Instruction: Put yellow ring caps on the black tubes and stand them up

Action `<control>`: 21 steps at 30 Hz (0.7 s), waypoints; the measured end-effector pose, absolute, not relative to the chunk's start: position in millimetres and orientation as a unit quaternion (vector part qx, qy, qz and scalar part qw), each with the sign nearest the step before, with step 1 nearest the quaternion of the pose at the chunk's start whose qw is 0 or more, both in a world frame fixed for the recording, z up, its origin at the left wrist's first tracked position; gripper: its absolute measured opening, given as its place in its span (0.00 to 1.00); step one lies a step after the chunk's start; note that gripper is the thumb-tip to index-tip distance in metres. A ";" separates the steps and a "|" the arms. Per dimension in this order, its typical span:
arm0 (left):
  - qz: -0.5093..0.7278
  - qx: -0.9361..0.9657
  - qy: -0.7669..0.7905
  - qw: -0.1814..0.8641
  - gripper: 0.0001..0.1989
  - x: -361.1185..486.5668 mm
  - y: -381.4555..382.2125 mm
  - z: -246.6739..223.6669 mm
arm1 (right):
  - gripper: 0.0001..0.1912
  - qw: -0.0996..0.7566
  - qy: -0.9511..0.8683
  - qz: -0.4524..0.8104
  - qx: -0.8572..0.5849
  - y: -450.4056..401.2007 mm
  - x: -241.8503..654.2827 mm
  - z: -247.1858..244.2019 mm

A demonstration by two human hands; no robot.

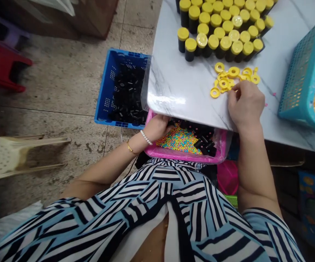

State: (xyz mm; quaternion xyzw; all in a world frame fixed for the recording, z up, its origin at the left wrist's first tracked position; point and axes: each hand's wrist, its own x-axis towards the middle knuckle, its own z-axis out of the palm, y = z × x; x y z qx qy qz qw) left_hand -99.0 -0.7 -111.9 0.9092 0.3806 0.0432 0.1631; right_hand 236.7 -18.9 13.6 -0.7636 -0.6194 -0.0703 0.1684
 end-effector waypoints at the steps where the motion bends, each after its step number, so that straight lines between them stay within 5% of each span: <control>1: 0.039 0.912 0.375 0.162 0.25 -103.5 -4.1 -110.7 | 0.08 0.169 -0.623 -0.081 -0.759 -20.6 236.5 13.1; 6: -0.027 0.927 0.343 0.147 0.16 -107.6 -15.9 -109.0 | 0.16 0.169 -0.617 -0.099 -0.762 -14.1 228.1 11.9; 11: -0.060 0.945 0.264 0.185 0.13 -78.2 -32.7 -111.5 | 0.09 0.128 -0.616 -0.078 -0.773 -0.4 216.4 17.1; 14: -0.059 0.945 0.249 0.206 0.10 -73.5 -41.2 -111.0 | 0.13 0.118 -0.622 -0.076 -0.770 -0.3 215.6 19.2; 17: 0.004 0.915 0.283 0.288 0.13 -85.6 -41.9 -106.6 | 0.20 0.111 -0.625 -0.058 -0.771 0.4 217.8 22.3; 21: 0.098 0.849 0.310 0.416 0.21 -106.2 -41.6 -95.1 | 0.10 0.086 -0.645 -0.035 -0.758 5.9 221.0 27.5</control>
